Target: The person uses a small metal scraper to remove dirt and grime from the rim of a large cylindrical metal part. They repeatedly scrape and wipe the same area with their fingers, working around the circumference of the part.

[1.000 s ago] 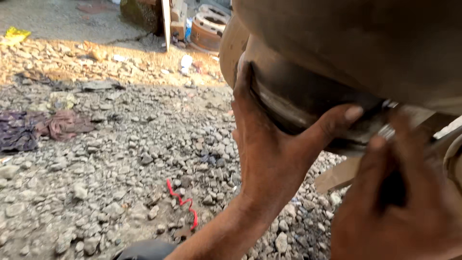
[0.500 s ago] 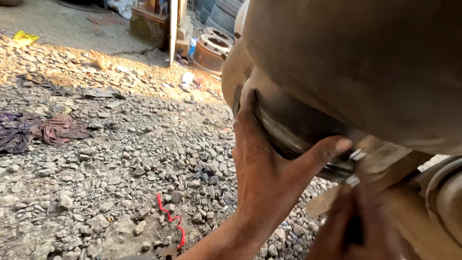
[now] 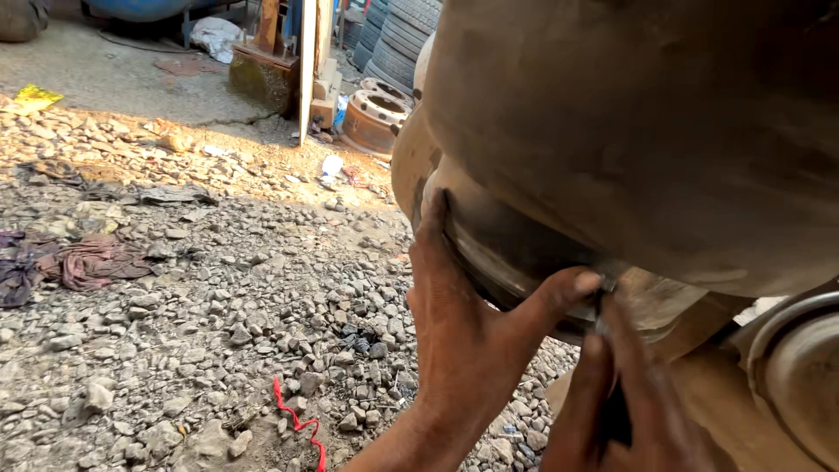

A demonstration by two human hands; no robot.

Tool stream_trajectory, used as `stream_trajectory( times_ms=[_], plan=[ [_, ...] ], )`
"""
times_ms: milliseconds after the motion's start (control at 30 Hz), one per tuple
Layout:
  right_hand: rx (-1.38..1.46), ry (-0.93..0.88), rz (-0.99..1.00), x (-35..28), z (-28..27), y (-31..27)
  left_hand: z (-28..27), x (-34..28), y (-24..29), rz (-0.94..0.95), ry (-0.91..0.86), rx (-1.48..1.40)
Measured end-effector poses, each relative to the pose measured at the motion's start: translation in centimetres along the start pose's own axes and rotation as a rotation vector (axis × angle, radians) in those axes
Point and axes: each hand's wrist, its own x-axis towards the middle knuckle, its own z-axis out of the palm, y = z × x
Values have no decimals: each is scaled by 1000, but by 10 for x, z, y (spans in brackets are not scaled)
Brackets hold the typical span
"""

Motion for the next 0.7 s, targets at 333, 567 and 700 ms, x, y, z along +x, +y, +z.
stream_trajectory(
  times_ms=[333,567,700],
  plan=[
    [-85,-144,260,12,-2,-15,-6,6,3,-85,-13,-221],
    [78,-20,50,-2,10,7,-8,9,3,-78,-23,-162],
    [135,66,38,6,7,2,-9,10,7,-119,-27,-121]
  ],
)
